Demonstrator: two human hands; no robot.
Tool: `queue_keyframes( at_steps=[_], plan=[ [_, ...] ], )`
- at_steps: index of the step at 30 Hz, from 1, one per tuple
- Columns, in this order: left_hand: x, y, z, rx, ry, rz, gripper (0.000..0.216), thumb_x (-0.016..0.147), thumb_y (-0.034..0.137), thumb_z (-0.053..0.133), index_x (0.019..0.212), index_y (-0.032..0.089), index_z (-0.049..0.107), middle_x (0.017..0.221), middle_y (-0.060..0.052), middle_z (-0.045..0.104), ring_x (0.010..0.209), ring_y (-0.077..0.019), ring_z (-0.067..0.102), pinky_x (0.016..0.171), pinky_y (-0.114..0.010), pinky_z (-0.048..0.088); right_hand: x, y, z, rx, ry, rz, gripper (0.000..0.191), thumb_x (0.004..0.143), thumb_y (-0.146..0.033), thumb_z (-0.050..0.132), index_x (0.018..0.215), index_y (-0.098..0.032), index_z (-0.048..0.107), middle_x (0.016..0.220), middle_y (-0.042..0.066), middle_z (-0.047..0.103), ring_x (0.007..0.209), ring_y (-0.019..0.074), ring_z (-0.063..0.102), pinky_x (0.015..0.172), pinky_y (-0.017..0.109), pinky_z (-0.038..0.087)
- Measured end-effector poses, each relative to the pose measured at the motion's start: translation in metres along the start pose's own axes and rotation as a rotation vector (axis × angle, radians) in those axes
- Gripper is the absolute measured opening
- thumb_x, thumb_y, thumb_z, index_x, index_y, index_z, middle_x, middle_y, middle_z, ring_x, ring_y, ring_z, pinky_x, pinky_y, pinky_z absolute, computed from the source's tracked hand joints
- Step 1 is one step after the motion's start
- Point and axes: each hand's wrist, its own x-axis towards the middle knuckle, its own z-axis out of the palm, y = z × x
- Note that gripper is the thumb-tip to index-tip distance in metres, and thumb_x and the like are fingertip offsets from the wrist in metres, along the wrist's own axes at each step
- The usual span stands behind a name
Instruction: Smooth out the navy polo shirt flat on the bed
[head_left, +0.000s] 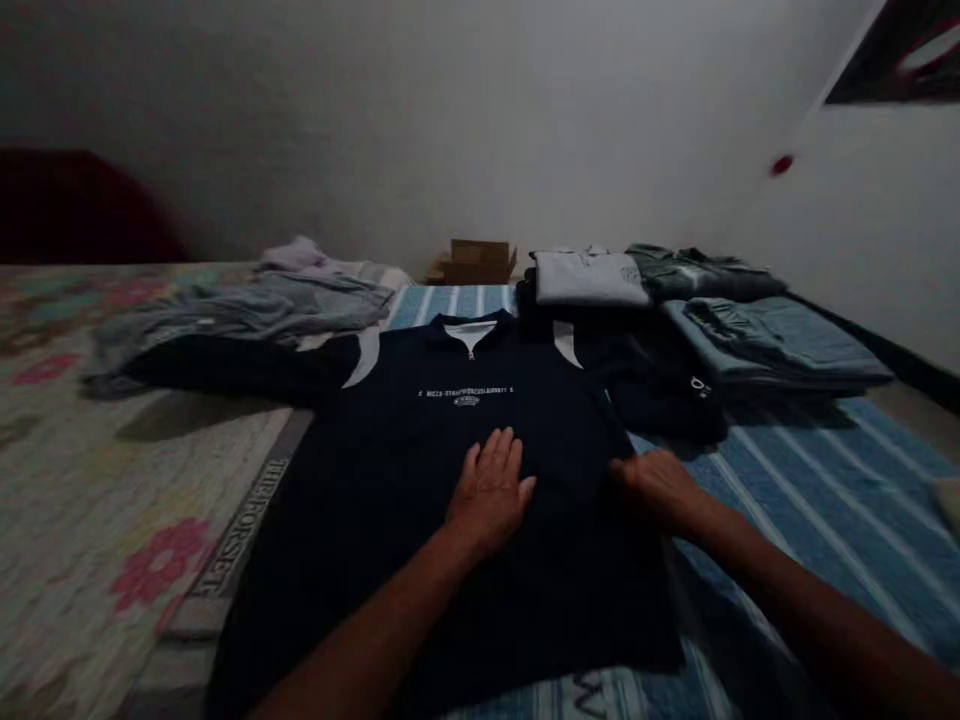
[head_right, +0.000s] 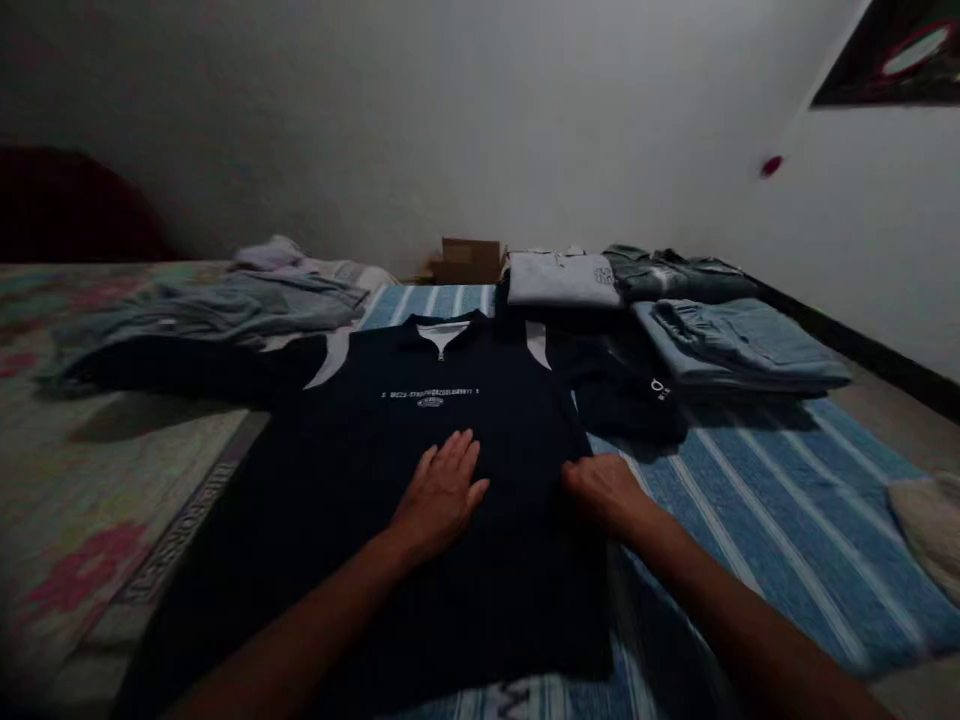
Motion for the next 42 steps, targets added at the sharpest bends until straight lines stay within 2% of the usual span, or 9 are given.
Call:
queue_keyframes(
  at_steps=[4, 10, 17, 20, 22, 25, 30, 37, 42],
  plan=[
    [0.000, 0.002, 0.001, -0.018, -0.011, 0.004, 0.056, 0.094, 0.043, 0.024, 0.139, 0.012, 0.033, 0.150, -0.009, 0.023, 0.138, -0.0217, 0.017, 0.111, -0.044, 0.018, -0.025, 0.017, -0.012, 0.083, 0.006, -0.052, 0.019, 0.080, -0.012, 0.041, 0.077, -0.015, 0.059, 0.065, 0.003, 0.058, 0.056, 0.0112, 0.050, 0.050, 0.023, 0.026],
    [0.001, -0.001, -0.002, -0.061, -0.030, 0.012, 0.055, 0.094, 0.043, 0.025, 0.139, 0.012, 0.034, 0.150, -0.009, 0.023, 0.139, -0.0226, 0.016, 0.111, -0.044, 0.018, -0.070, 0.013, -0.018, 0.571, -0.333, -0.429, 0.021, 0.077, -0.011, 0.044, 0.057, -0.017, 0.046, 0.052, -0.006, 0.039, 0.045, 0.0051, 0.032, 0.044, 0.019, 0.024],
    [0.001, -0.003, 0.004, -0.077, -0.002, 0.020, 0.056, 0.094, 0.045, 0.024, 0.139, 0.013, 0.034, 0.150, -0.009, 0.024, 0.139, -0.0229, 0.016, 0.111, -0.044, 0.017, -0.040, -0.008, -0.014, 0.474, 0.260, -0.213, 0.024, 0.089, -0.021, 0.038, 0.079, -0.018, 0.060, 0.070, 0.001, 0.059, 0.060, 0.0115, 0.052, 0.057, 0.024, 0.040],
    [-0.001, -0.003, 0.006, -0.084, 0.006, 0.020, 0.057, 0.094, 0.045, 0.024, 0.139, 0.012, 0.033, 0.150, -0.010, 0.024, 0.139, -0.0231, 0.016, 0.111, -0.045, 0.017, -0.015, -0.028, -0.004, 0.454, 0.450, -0.303, 0.026, 0.089, -0.023, 0.041, 0.105, -0.016, 0.060, 0.105, 0.010, 0.063, 0.095, 0.0179, 0.058, 0.081, 0.031, 0.046],
    [-0.002, -0.004, 0.006, -0.091, 0.009, 0.022, 0.057, 0.094, 0.045, 0.024, 0.140, 0.012, 0.033, 0.150, -0.011, 0.024, 0.139, -0.0233, 0.015, 0.111, -0.045, 0.017, -0.001, -0.040, 0.009, 0.375, 0.518, -0.341, 0.037, 0.087, -0.026, 0.045, 0.120, -0.013, 0.054, 0.128, 0.014, 0.053, 0.119, 0.0231, 0.046, 0.097, 0.038, 0.039],
    [-0.004, -0.004, 0.007, -0.109, 0.004, 0.018, 0.058, 0.094, 0.046, 0.022, 0.140, 0.012, 0.032, 0.150, -0.010, 0.023, 0.139, -0.0229, 0.014, 0.111, -0.045, 0.017, 0.016, -0.049, 0.035, 0.227, 0.525, -0.273, 0.054, 0.086, -0.037, 0.049, 0.132, -0.011, 0.045, 0.142, 0.017, 0.037, 0.133, 0.0290, 0.028, 0.105, 0.047, 0.029],
    [-0.007, -0.004, 0.009, -0.144, -0.001, 0.017, 0.059, 0.094, 0.047, 0.019, 0.140, 0.013, 0.031, 0.151, -0.009, 0.021, 0.139, -0.0223, 0.012, 0.111, -0.046, 0.017, 0.027, -0.042, 0.071, 0.125, 0.490, -0.194, 0.068, 0.087, -0.058, 0.038, 0.139, -0.014, 0.037, 0.147, 0.015, 0.029, 0.135, 0.0274, 0.024, 0.107, 0.049, 0.023],
    [-0.008, -0.004, 0.008, -0.217, -0.049, 0.005, 0.061, 0.093, 0.049, 0.019, 0.141, 0.012, 0.029, 0.151, -0.010, 0.017, 0.140, -0.0219, 0.008, 0.112, -0.046, 0.014, 0.029, -0.039, 0.082, 0.104, 0.512, -0.187, 0.068, 0.087, -0.061, 0.034, 0.140, -0.018, 0.035, 0.148, 0.011, 0.025, 0.136, 0.0261, 0.022, 0.108, 0.047, 0.023],
    [-0.007, -0.008, -0.012, -0.318, -0.175, -0.016, 0.063, 0.091, 0.048, 0.026, 0.142, 0.011, 0.026, 0.152, -0.012, 0.013, 0.140, -0.0232, 0.006, 0.113, -0.045, 0.013, 0.032, -0.040, 0.084, 0.115, 0.501, -0.185, 0.068, 0.086, -0.062, 0.035, 0.140, -0.021, 0.035, 0.148, 0.011, 0.025, 0.136, 0.0266, 0.022, 0.108, 0.048, 0.022]
  ],
)
